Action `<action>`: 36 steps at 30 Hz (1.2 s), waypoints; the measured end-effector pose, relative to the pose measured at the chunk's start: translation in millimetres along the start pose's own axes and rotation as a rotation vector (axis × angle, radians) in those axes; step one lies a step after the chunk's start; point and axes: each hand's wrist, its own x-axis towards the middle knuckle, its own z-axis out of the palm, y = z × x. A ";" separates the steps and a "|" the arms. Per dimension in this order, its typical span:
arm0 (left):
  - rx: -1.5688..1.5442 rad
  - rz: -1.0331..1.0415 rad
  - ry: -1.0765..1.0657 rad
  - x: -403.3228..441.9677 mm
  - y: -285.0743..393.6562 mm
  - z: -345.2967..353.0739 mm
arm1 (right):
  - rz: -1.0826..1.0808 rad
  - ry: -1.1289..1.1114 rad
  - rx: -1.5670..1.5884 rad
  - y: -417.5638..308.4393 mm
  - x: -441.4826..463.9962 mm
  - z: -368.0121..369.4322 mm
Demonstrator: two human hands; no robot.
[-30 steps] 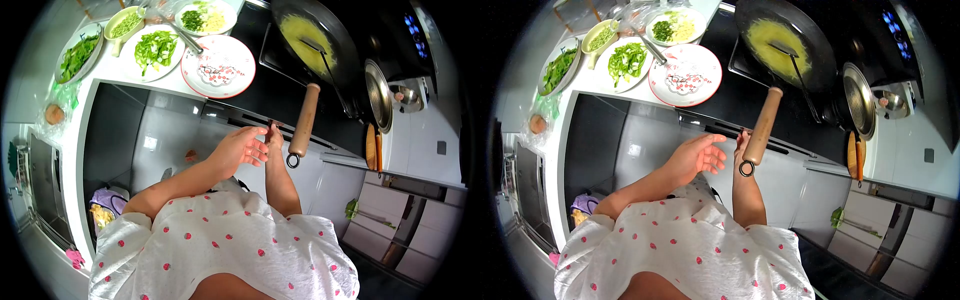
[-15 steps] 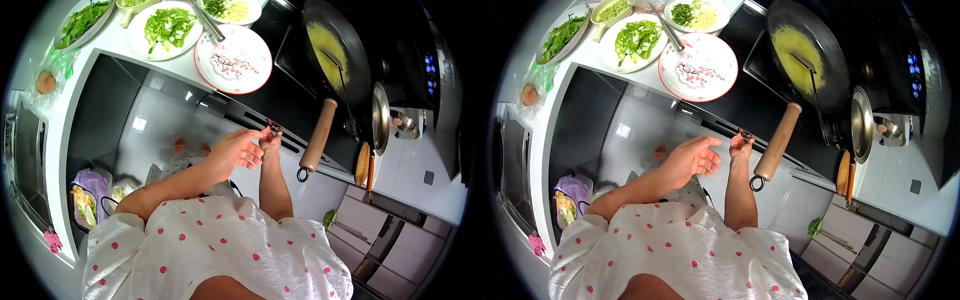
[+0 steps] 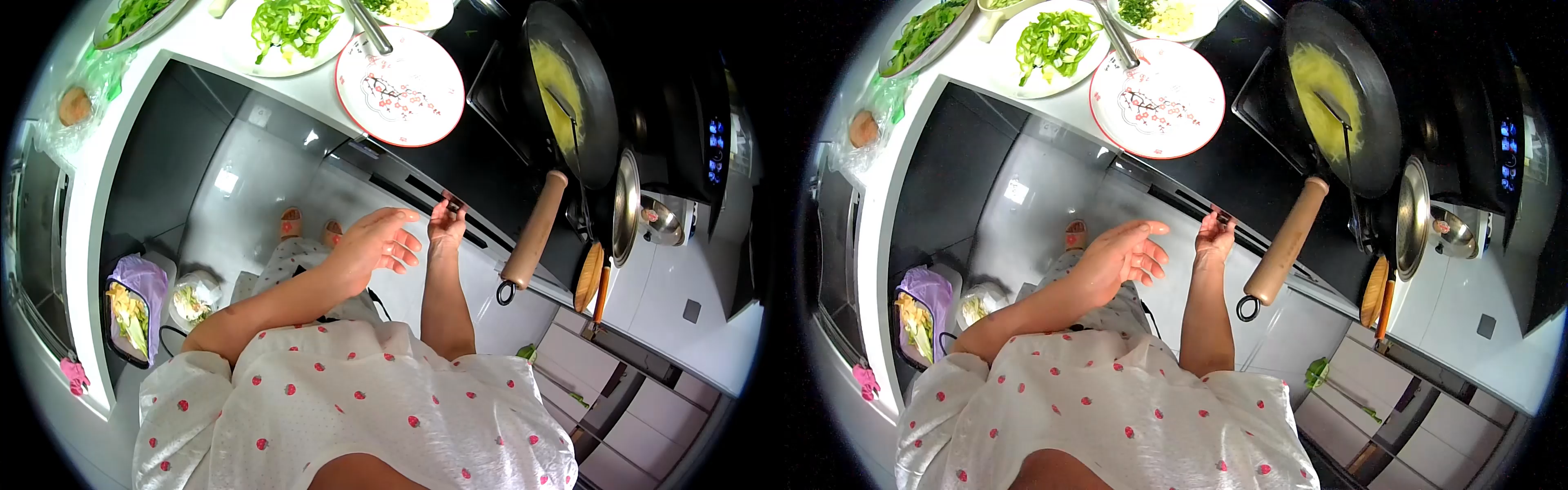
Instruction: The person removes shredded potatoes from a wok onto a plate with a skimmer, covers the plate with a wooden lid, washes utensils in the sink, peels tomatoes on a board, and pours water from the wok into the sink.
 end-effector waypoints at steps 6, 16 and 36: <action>-0.012 0.012 0.016 1.8 3.0 -3.2 | 0.039 -0.043 -0.071 -3.7 -3.4 3.5; 0.155 0.329 0.454 45.0 58.6 -26.9 | -0.338 0.035 -0.687 -79.2 -73.3 -7.6; 0.160 0.484 0.588 93.1 70.0 -17.0 | -1.464 -0.202 -2.114 -238.3 -125.7 143.1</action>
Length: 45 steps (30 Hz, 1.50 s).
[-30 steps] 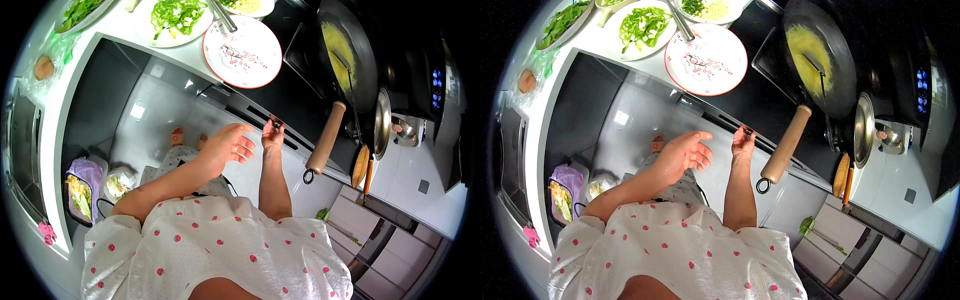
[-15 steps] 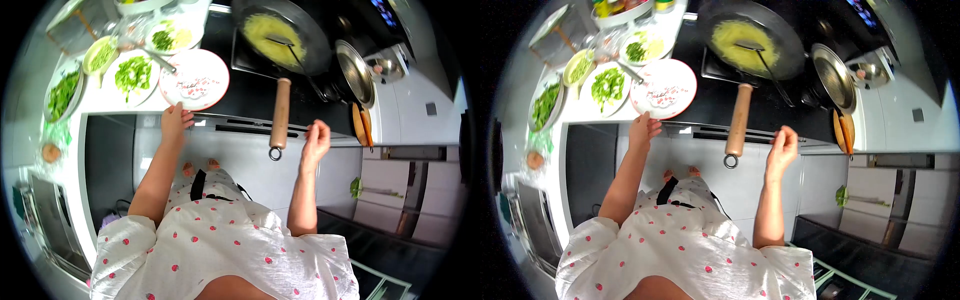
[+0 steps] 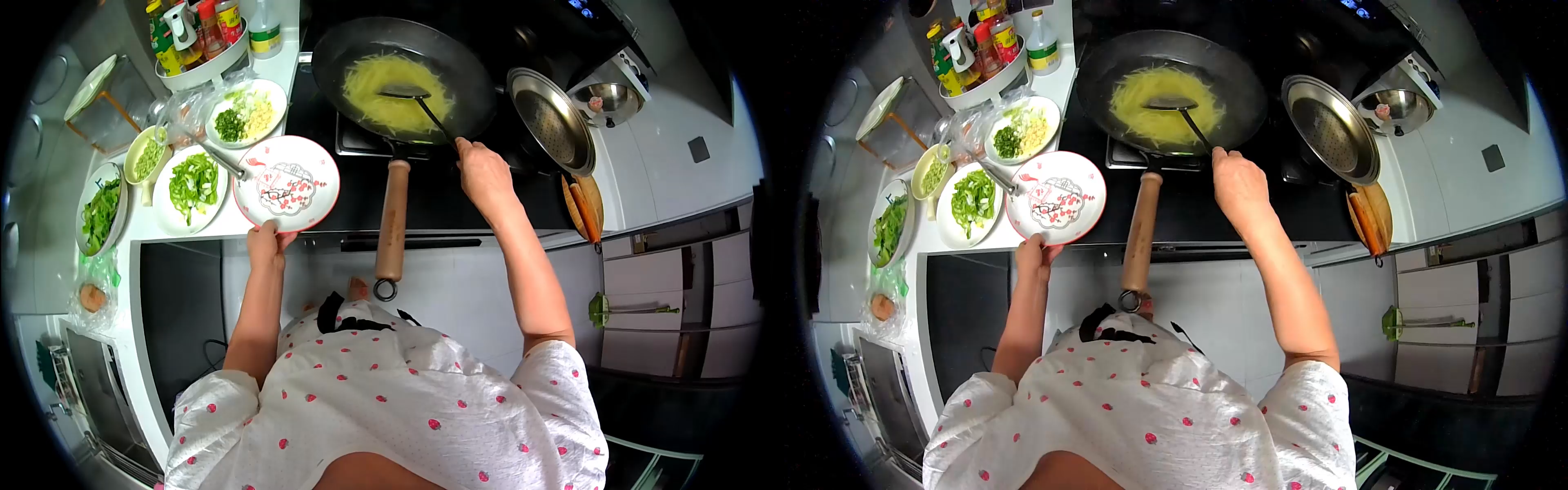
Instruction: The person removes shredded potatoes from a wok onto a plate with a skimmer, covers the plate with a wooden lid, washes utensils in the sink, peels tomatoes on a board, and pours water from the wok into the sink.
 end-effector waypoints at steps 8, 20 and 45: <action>0.024 0.063 -0.064 -53.0 2.8 13.2 | 0.049 0.057 -0.101 54.3 31.9 -51.5; -0.047 0.197 -0.126 -91.9 28.4 18.8 | 0.250 -0.207 -0.014 74.7 91.9 -6.6; -0.183 0.360 -0.173 -97.3 82.6 31.9 | 0.239 -0.353 0.252 103.7 60.6 -22.1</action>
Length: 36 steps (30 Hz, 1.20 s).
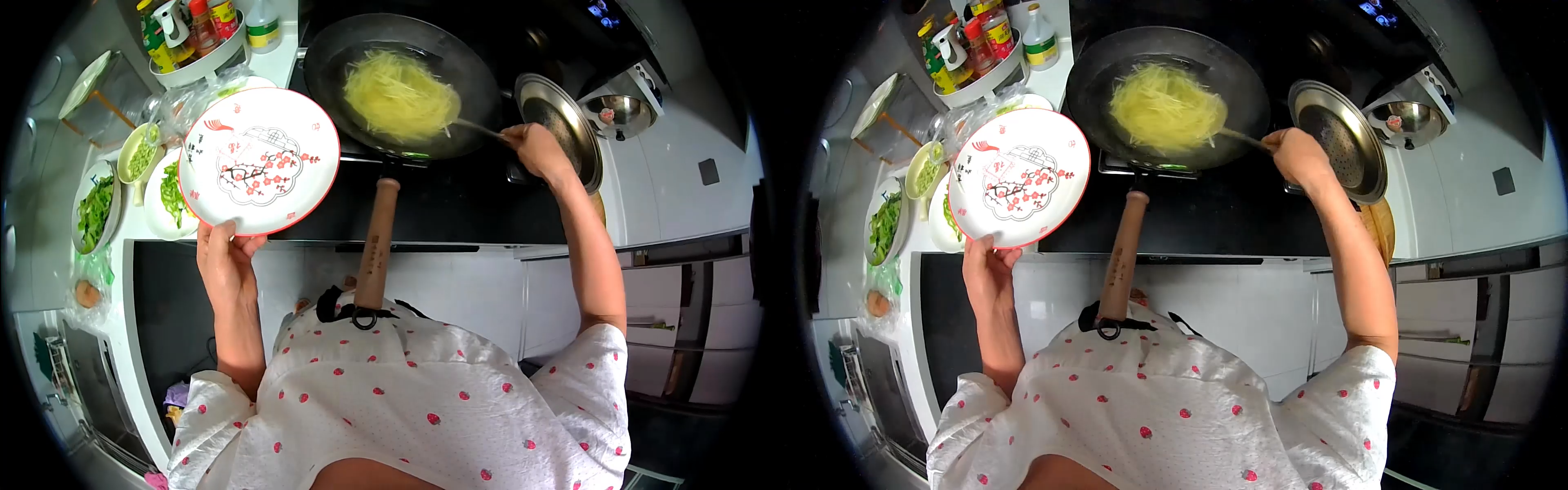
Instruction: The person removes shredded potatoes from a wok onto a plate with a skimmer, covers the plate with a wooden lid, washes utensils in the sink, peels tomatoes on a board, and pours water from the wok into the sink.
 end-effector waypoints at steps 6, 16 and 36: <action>0.023 0.017 -0.005 6.7 3.5 2.3 | 0.152 -0.165 0.495 -41.8 1.1 27.0; 0.033 0.030 -0.052 20.3 10.6 13.4 | 0.184 -0.061 0.793 -64.7 -1.1 45.8; 0.014 0.020 -0.204 40.3 14.6 19.0 | 0.264 0.102 1.063 -56.0 -52.5 21.9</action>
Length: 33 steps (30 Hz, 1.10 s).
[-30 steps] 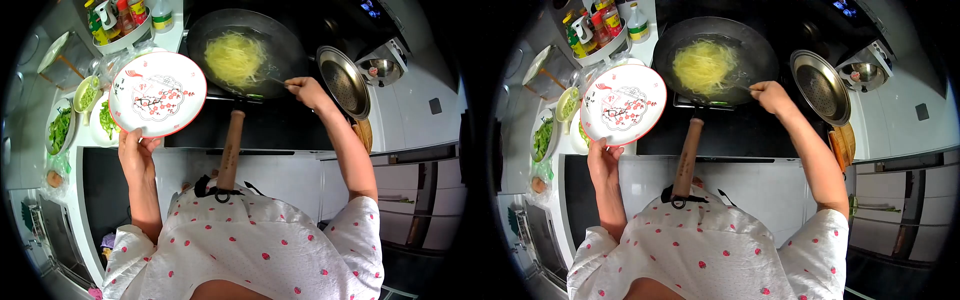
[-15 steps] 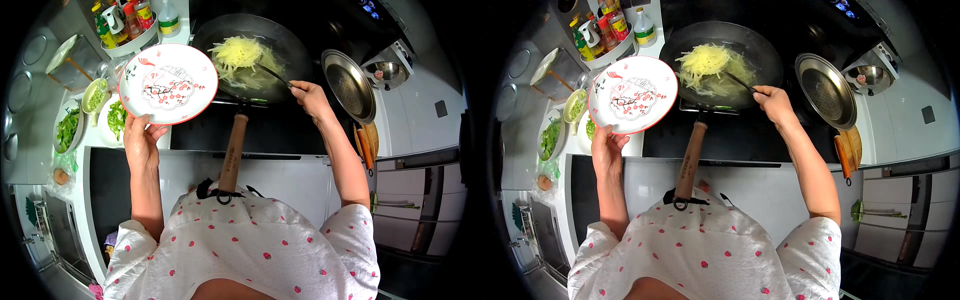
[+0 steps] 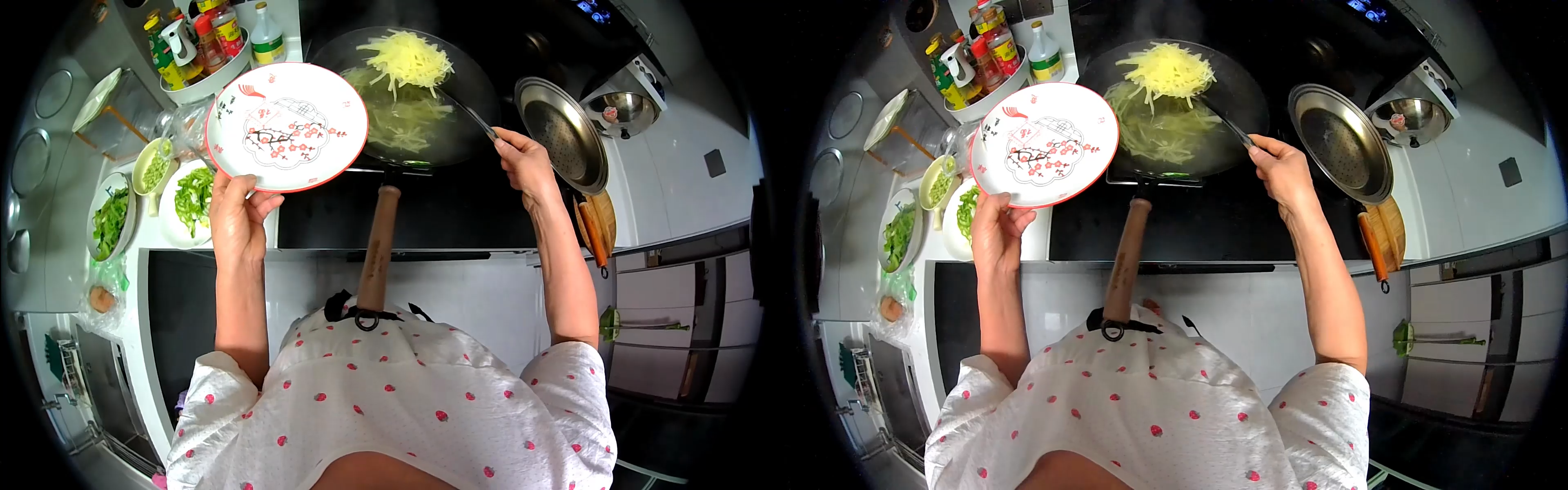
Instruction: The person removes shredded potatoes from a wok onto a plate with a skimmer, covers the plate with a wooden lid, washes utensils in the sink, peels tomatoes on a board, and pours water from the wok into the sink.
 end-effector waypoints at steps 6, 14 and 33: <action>-0.007 -0.003 0.002 -4.4 2.6 7.0 | -0.005 0.032 0.124 4.3 -7.4 2.1; -0.026 -0.007 -0.024 -6.5 5.5 8.9 | -0.018 0.034 0.133 -1.7 -9.5 0.8; -0.051 -0.039 -0.082 -0.5 6.9 3.4 | -0.018 0.060 0.158 -8.5 -11.5 10.3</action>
